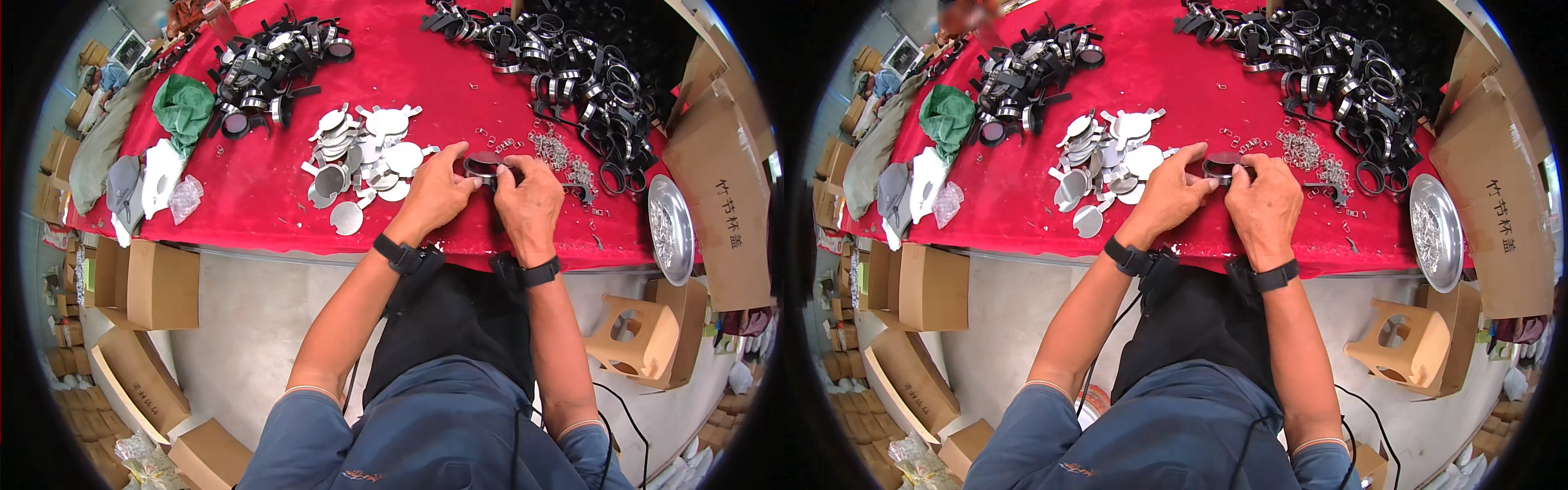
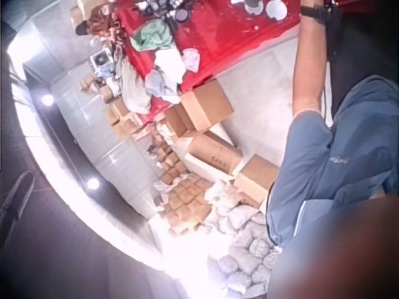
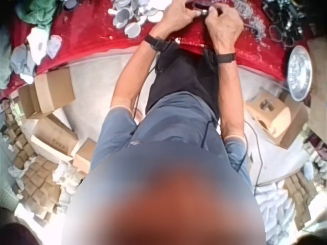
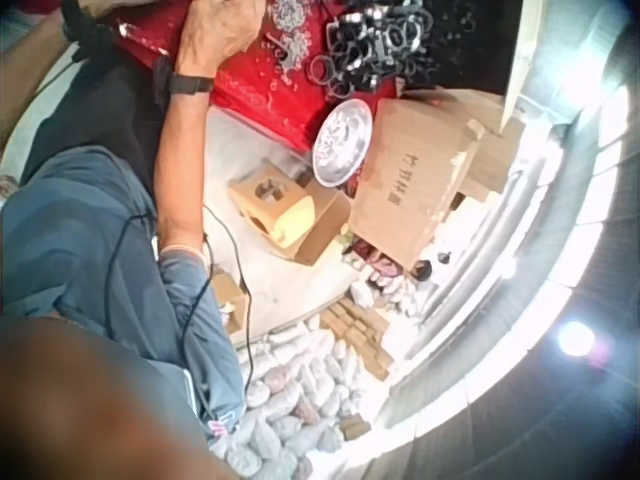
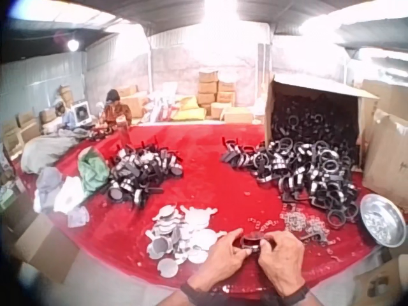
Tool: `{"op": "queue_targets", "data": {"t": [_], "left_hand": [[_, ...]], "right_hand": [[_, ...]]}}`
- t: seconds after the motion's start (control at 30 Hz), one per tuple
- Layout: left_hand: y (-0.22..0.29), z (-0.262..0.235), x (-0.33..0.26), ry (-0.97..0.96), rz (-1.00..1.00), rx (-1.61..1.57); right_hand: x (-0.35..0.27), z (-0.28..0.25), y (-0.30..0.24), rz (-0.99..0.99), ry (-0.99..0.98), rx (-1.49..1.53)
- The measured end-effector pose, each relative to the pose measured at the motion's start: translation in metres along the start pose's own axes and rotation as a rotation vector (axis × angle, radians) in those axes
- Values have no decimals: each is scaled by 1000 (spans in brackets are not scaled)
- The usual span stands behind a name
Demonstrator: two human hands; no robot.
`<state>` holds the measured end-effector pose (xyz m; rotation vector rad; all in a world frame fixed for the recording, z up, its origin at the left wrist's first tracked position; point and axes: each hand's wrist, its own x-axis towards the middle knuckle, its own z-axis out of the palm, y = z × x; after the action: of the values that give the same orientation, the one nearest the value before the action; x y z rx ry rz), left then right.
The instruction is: The recorder is assembling small circular mirrors into black frames and attaching small metal clips.
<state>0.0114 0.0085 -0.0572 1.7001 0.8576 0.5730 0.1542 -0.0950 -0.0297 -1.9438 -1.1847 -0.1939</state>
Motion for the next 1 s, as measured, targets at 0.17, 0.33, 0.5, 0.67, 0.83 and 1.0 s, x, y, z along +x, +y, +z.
{"op": "queue_targets", "data": {"t": [0.17,0.33,0.5,0.67,0.83,1.0], "left_hand": [[-5,13,-6,117,154,-21],[-9,19,-11,131,178,-109],[-13,26,-13,191,242,-178],[-16,26,-13,195,243,-101],[-15,24,-14,201,232,-33],[-13,24,-9,202,318,28]], "right_hand": [[-6,1,-4,2,-37,-100],[-7,-7,-9,-26,-46,-116],[-8,-11,-8,-75,-31,-86],[-10,-12,-5,-126,-51,-87],[-12,-16,-6,-111,-111,-90],[1,-27,4,-53,-219,-12]]}}
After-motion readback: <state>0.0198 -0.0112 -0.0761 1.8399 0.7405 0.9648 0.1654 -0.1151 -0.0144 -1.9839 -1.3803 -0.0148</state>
